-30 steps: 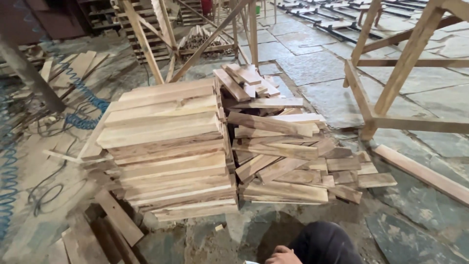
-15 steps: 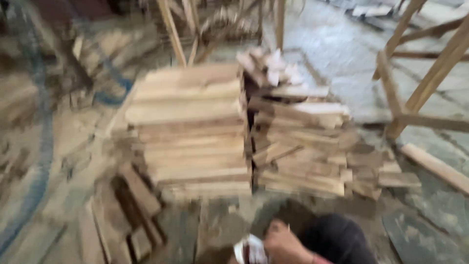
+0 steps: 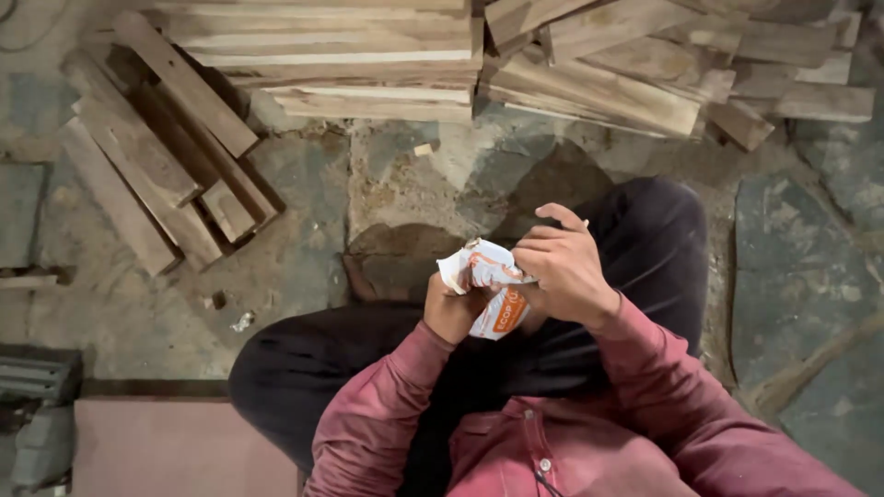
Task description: Joining wooden planks together using glue and small wooden blocks.
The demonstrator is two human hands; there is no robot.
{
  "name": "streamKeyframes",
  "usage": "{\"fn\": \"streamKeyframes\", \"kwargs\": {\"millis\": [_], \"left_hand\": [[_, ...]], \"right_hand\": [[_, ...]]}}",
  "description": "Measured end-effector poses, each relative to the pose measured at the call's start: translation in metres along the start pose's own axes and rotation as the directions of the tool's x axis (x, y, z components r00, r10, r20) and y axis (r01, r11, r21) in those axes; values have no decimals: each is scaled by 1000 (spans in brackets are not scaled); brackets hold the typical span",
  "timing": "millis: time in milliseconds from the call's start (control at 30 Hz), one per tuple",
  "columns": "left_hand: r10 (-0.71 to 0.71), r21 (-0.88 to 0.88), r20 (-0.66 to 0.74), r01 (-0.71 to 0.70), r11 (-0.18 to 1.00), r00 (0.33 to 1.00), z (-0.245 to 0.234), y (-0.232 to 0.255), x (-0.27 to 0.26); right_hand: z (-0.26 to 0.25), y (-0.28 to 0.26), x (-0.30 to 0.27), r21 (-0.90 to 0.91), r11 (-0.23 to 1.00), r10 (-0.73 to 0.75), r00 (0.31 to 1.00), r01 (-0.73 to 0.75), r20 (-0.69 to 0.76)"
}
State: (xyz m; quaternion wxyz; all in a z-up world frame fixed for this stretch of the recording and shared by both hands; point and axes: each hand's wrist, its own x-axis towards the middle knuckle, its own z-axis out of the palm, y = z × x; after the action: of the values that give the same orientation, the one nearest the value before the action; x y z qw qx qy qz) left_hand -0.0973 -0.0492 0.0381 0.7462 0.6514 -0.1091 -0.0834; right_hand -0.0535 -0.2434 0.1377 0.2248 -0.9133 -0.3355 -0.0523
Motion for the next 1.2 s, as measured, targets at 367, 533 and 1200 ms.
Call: {"fn": "streamKeyframes", "kwargs": {"millis": [367,533,1200], "left_hand": [[114,397,-123,-56,916,986,-2,36,9],[187,421,-112,-124,899,976,3,53,13],[477,401,48,-454,796,878,54,38,110]], "right_hand": [[5,10,-3,80,996,-26,995,34,-99],[17,10,-9,125,991,-20,985,41,-171],[55,56,-25,174,977,-78,967,123,-241]]}}
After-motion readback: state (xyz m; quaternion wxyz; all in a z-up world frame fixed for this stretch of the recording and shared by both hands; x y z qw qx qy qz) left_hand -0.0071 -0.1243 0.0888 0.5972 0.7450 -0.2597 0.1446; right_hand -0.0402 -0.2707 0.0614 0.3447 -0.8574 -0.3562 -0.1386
